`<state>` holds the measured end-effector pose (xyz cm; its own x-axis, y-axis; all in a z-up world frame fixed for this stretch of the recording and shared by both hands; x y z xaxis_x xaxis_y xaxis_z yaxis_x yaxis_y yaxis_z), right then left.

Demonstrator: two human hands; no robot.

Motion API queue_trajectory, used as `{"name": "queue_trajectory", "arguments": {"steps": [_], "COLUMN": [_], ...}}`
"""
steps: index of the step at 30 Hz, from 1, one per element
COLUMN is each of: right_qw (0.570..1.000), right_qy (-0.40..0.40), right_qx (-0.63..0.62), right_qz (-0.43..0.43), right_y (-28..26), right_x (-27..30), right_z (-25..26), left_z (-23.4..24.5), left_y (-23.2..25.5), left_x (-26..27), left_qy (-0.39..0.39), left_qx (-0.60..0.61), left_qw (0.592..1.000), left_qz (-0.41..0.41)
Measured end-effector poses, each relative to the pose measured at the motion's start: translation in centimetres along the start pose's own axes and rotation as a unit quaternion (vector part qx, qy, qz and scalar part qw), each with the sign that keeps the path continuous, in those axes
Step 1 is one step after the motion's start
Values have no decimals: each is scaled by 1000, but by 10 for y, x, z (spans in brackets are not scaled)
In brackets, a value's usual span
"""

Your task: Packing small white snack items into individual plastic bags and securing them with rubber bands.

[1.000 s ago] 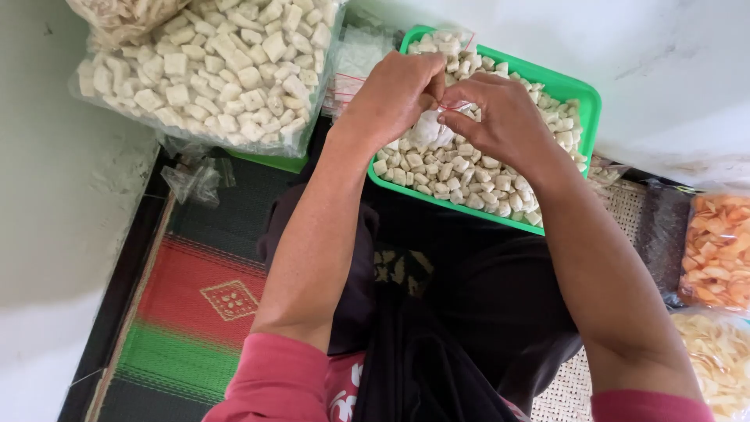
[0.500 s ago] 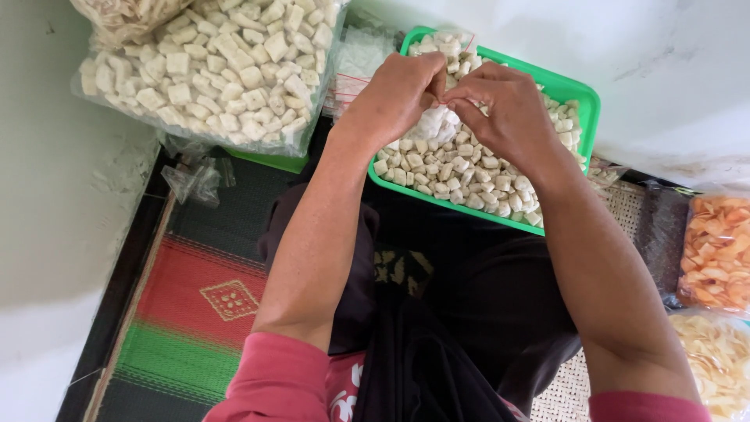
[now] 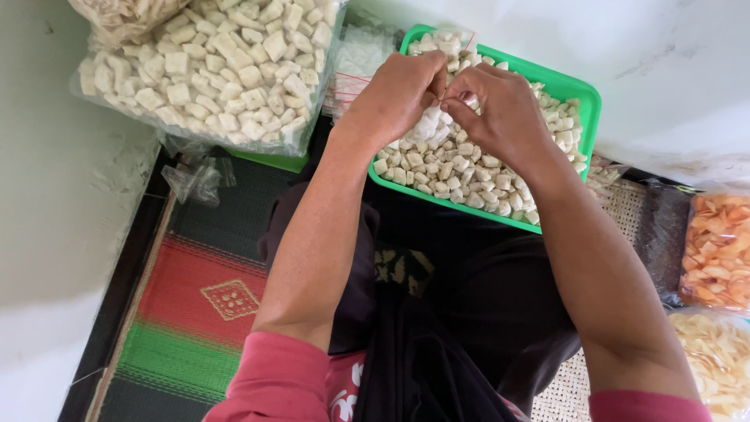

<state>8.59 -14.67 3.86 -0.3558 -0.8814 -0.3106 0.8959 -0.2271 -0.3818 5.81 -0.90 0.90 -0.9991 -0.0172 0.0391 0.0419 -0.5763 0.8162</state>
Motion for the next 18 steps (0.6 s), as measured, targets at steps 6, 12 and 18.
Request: {"name": "queue_trajectory", "arguments": {"steps": [6,12,18], "right_qw": [998,997,960], "right_qy": [2,12,-24], "right_qx": [-57,-77,-215], "right_qz": [24,-18,-175], "right_y": [-6,-7,-9], "right_x": [1,3,7], "right_z": [6,11,31], "left_z": [6,0,9], "left_y": [10,1,7], "left_x": [10,0,3], "left_qy": [-34,-32,18], "left_qx": [39,38,71], "left_qw": [998,998,997], "left_qz": [37,38,-16]}}
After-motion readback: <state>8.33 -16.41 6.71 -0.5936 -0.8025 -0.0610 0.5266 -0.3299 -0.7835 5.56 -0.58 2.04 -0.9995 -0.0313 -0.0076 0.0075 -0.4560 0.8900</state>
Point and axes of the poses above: each hand's wrist, its own x-axis away from the middle knuckle, its own z-axis out of the back of the hand, y = z × x, the point moved 6 cm from there along -x, towards the middle knuckle, and after that the axes turned 12 degrees about z, right-handed, at the moved point
